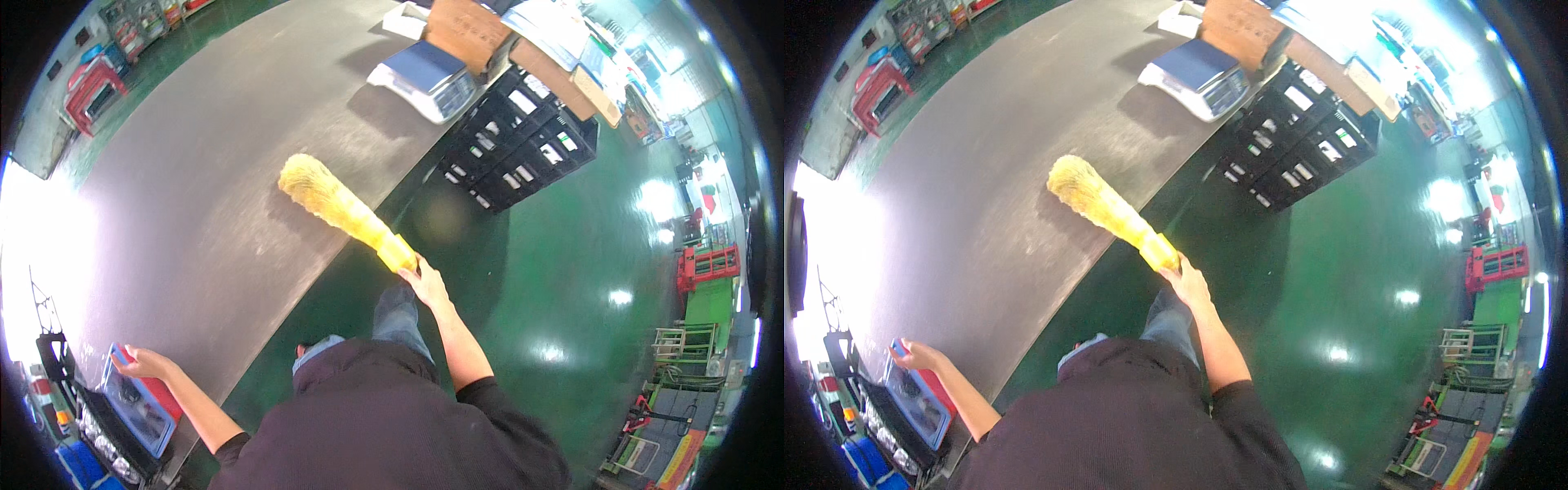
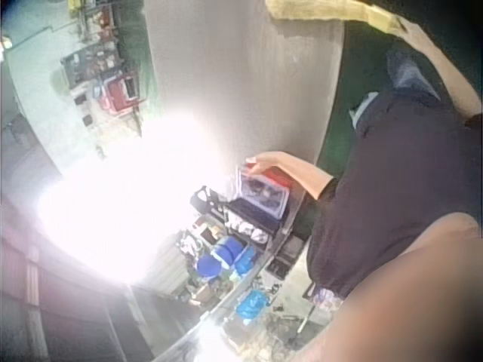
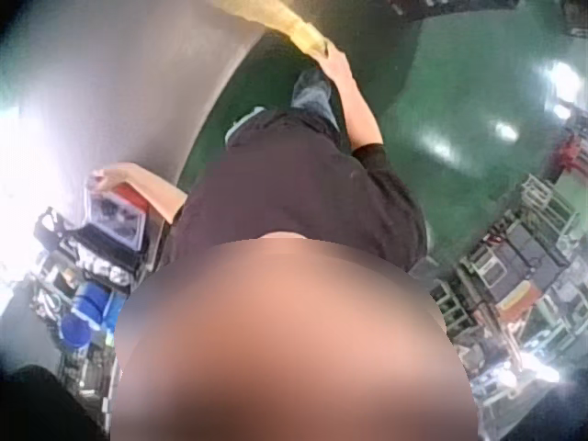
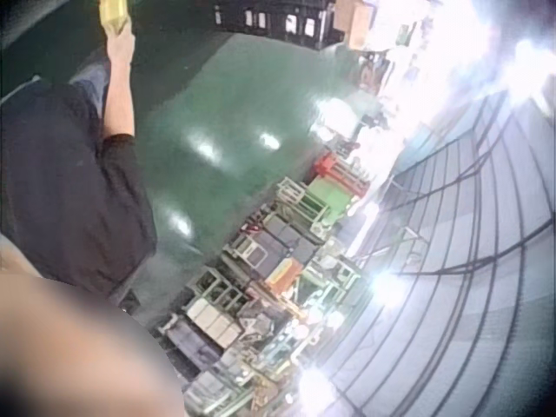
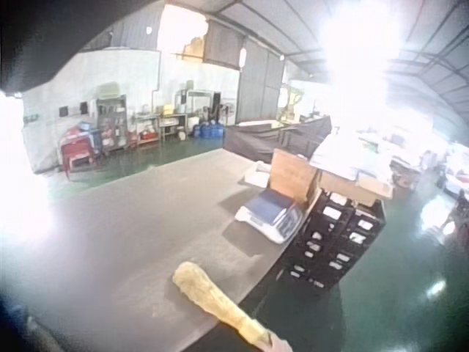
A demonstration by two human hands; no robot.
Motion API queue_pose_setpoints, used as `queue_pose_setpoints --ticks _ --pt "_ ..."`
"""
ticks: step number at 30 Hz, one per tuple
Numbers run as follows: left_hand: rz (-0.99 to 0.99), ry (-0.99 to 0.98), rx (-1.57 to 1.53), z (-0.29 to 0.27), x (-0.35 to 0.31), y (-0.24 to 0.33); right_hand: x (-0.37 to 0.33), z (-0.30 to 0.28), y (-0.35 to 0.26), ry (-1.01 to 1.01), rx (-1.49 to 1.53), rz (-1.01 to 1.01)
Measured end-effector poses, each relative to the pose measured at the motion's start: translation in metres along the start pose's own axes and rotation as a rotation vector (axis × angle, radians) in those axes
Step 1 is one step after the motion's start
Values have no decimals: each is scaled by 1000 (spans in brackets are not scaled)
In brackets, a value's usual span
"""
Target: The person uses a yellow duster to wipe dust off a table and a plastic basket, then sweeps the green floor with a broom and dustpan. The person also plugs in a standing fan and moves around the workshop.
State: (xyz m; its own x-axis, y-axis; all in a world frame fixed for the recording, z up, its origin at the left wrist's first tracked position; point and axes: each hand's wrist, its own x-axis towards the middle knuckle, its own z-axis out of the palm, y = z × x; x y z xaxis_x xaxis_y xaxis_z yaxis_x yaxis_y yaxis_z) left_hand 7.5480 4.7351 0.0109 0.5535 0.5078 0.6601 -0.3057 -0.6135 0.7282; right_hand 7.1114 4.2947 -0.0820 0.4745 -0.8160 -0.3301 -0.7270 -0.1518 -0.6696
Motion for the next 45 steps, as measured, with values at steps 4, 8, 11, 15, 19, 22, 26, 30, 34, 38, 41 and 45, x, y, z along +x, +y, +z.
queue_pose_setpoints --ticks 4,8,11,15,19,22,26,30,34,38,41,45 --pt "106 -116 34 65 -84 93 33 -79 67 442 30 148" --pt "-58 -328 73 106 -171 165 62 -207 161 636 47 543" --pt "-71 -390 -7 128 -217 208 100 -290 206 576 35 403" --pt "28 -528 71 159 -243 251 191 -350 173 532 -45 25" --pt "79 -593 64 193 -259 269 324 -373 72 521 -220 -130" --pt "101 -609 111 223 -277 274 426 -392 3 525 -419 -28" --pt "60 -655 187 266 -308 292 530 -412 -64 392 -517 -256" --pt "0 -740 95 303 -329 323 594 -403 -109 257 -644 -249" --pt "20 -781 28 336 -336 345 626 -384 -101 266 -773 -54" --pt "-38 -825 -36 366 -346 355 601 -389 -24 274 -662 -54" --pt "6 -867 -35 384 -360 363 528 -415 44 197 -549 12" --pt "-58 -886 -63 405 -375 379 380 -458 61 79 -354 247"
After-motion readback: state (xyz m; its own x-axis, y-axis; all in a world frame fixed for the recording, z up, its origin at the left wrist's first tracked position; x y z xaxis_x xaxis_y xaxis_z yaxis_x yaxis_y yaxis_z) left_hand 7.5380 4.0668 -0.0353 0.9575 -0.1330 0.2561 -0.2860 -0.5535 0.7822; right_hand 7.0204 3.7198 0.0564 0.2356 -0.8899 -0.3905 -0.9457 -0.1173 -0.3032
